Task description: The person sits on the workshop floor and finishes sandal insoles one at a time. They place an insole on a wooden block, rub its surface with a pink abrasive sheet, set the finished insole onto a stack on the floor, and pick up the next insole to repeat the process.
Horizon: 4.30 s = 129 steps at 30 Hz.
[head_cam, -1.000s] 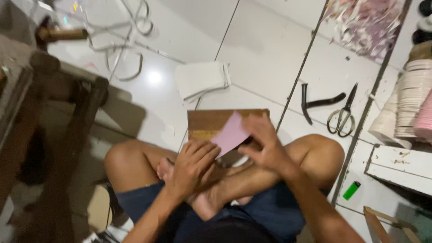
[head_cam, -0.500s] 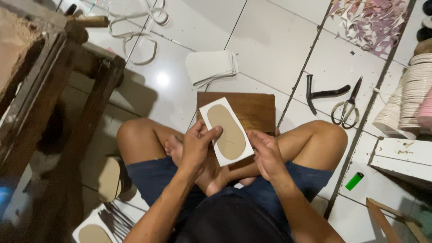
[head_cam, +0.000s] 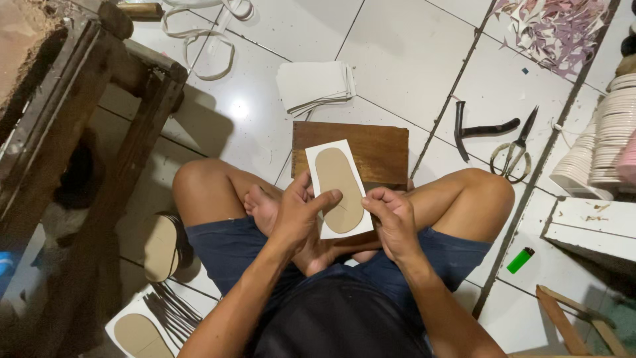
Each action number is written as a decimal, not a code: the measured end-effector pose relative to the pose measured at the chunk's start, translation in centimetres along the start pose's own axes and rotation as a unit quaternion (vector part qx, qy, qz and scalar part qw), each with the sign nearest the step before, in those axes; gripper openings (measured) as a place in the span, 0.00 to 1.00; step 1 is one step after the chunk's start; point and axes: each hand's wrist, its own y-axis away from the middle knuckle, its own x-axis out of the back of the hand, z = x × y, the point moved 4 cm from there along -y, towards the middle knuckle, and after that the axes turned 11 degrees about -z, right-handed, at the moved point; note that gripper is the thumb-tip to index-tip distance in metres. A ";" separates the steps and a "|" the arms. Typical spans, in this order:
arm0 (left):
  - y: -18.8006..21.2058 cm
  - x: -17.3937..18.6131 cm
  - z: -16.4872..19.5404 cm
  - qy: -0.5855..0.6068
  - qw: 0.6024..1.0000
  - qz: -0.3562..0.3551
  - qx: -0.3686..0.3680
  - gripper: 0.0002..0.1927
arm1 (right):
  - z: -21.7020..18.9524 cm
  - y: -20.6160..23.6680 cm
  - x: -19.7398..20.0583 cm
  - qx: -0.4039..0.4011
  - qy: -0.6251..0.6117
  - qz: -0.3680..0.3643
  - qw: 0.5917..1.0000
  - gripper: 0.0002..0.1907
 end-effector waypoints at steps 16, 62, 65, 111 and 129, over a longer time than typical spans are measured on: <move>2.0 7.0 -1.0 -0.156 0.977 0.142 -0.041 0.23 | -20.9 -1.3 3.8 0.497 0.154 0.146 0.842 0.02; 20.0 18.9 7.8 -0.658 0.525 0.523 -0.134 0.37 | -6.7 -29.2 -5.8 0.197 0.487 -0.020 0.851 0.09; 19.0 17.1 7.1 -0.517 0.664 0.522 -0.140 0.34 | -7.1 -27.5 -4.1 0.152 0.326 -0.011 0.933 0.08; 1.0 9.8 -1.3 -0.010 0.963 0.248 -0.105 0.17 | 3.6 -2.1 -6.8 -0.042 0.285 -0.230 0.930 0.26; -6.6 10.0 0.3 -0.250 0.952 0.163 0.060 0.13 | 0.8 -7.2 3.3 0.082 0.289 0.081 0.950 0.25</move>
